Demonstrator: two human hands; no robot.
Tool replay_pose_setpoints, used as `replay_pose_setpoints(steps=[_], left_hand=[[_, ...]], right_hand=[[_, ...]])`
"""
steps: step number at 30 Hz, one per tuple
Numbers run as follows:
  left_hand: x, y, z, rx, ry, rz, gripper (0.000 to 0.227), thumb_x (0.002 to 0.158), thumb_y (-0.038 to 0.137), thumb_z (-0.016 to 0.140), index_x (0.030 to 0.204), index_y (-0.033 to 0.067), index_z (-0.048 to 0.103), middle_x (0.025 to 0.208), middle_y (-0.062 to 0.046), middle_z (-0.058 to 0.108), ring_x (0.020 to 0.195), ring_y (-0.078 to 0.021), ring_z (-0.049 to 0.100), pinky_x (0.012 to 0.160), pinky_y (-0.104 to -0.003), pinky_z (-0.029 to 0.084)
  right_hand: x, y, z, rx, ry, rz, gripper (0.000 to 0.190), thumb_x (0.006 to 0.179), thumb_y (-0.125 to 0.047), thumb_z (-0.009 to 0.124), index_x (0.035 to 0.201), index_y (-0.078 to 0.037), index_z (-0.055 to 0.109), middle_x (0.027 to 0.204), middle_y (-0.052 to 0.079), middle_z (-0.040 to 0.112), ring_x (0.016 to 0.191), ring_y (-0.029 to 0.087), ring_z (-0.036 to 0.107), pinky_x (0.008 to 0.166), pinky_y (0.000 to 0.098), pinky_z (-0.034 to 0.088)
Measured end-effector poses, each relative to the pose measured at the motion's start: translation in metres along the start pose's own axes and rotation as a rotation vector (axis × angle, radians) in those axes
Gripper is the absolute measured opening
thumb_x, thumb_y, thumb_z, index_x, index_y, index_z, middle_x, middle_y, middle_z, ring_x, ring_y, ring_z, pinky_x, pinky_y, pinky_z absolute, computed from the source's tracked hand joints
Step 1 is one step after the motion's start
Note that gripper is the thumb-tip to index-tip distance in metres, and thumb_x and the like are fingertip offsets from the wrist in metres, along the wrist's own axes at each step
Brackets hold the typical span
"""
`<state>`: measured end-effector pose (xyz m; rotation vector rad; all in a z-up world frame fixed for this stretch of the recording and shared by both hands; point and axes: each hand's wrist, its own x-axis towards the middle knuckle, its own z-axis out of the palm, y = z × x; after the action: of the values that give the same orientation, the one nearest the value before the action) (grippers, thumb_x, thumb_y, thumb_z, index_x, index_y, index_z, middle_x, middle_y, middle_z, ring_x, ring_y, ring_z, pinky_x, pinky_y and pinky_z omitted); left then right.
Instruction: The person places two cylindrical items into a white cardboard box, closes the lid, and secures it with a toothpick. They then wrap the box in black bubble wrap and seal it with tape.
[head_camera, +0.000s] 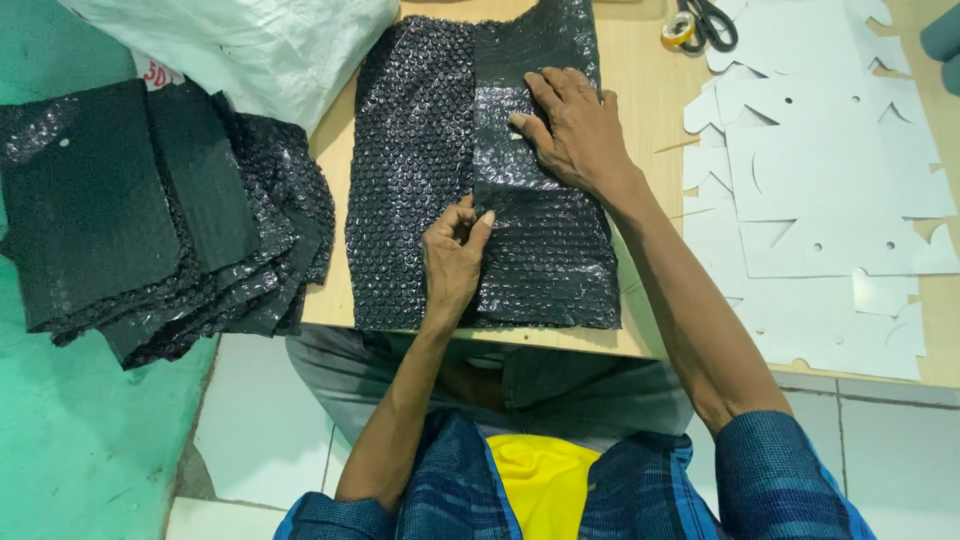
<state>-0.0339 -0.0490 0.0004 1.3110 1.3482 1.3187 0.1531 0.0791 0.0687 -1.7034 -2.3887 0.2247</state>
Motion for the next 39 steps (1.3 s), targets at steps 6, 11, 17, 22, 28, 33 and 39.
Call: replay_pose_setpoints(steps=[6,11,17,22,28,33,39], left_hand=[[0.006,0.003,-0.002,0.005,0.035,0.077,0.018,0.103,0.025,0.059,0.109,0.0087,0.061,0.083,0.002,0.053,0.066,-0.0075,0.046,0.052,-0.020,0.040],[0.006,0.039,0.012,0.093,0.004,-0.133,0.060,0.088,0.061,0.057,0.122,0.0110,0.058,0.097,-0.003,0.066,0.083,-0.0152,0.066,0.067,-0.026,0.056],[0.006,0.023,0.031,0.125,0.170,-0.077,0.021,0.093,0.032,0.070,0.102,0.0140,0.064,0.096,-0.001,0.070,0.085,-0.0140,0.066,0.071,-0.028,0.057],[0.009,0.000,0.030,0.122,0.162,-0.012,0.017,0.099,0.029,0.066,0.089,0.0168,0.059,0.079,0.005,0.055,0.066,-0.0080,0.048,0.055,-0.023,0.040],[0.010,0.009,0.020,-0.052,0.084,-0.079,0.020,0.099,0.022,0.069,0.085,0.0158,0.057,0.077,0.004,0.052,0.066,-0.0076,0.045,0.055,-0.021,0.039],[0.008,0.016,0.018,0.014,0.091,-0.090,0.016,0.097,0.026,0.070,0.088,0.0141,0.063,0.075,0.003,0.057,0.064,-0.0082,0.049,0.056,-0.024,0.042],[0.012,0.001,0.019,-0.042,0.146,-0.157,0.018,0.092,0.026,0.078,0.088,0.0107,0.071,0.066,-0.002,0.068,0.060,-0.0105,0.054,0.055,-0.027,0.042]], right_hand=[[0.001,0.007,0.005,0.020,0.090,-0.062,0.062,0.109,-0.053,0.033,0.154,-0.011,0.041,0.152,0.018,0.045,0.141,0.040,0.037,0.101,0.0691,0.038],[-0.005,0.005,0.002,0.009,0.117,-0.045,0.062,0.108,-0.054,0.032,0.151,-0.010,0.043,0.148,0.020,0.048,0.137,0.041,0.041,0.098,0.0659,0.043],[-0.013,0.019,0.006,-0.026,0.200,-0.055,0.055,0.110,-0.049,0.037,0.147,-0.010,0.047,0.141,0.018,0.054,0.129,0.038,0.047,0.086,0.0612,0.051],[-0.014,0.019,-0.007,0.144,0.034,0.061,0.070,0.107,-0.056,0.019,0.162,-0.013,0.022,0.164,0.021,0.030,0.151,0.042,0.025,0.120,0.0595,0.022],[-0.046,0.031,-0.016,0.547,0.445,0.096,0.068,0.110,-0.057,0.028,0.162,-0.013,0.022,0.168,0.022,0.022,0.156,0.042,0.020,0.126,0.0608,0.018],[-0.055,0.021,-0.007,0.100,0.258,-0.081,0.062,0.116,-0.049,0.033,0.166,-0.026,0.005,0.173,0.008,0.003,0.161,0.038,0.006,0.125,0.0684,0.007],[-0.039,-0.019,0.009,-0.191,0.083,-0.026,0.073,0.104,-0.070,0.026,0.163,-0.027,0.034,0.166,0.016,0.034,0.152,0.046,0.026,0.114,0.0724,0.015]])
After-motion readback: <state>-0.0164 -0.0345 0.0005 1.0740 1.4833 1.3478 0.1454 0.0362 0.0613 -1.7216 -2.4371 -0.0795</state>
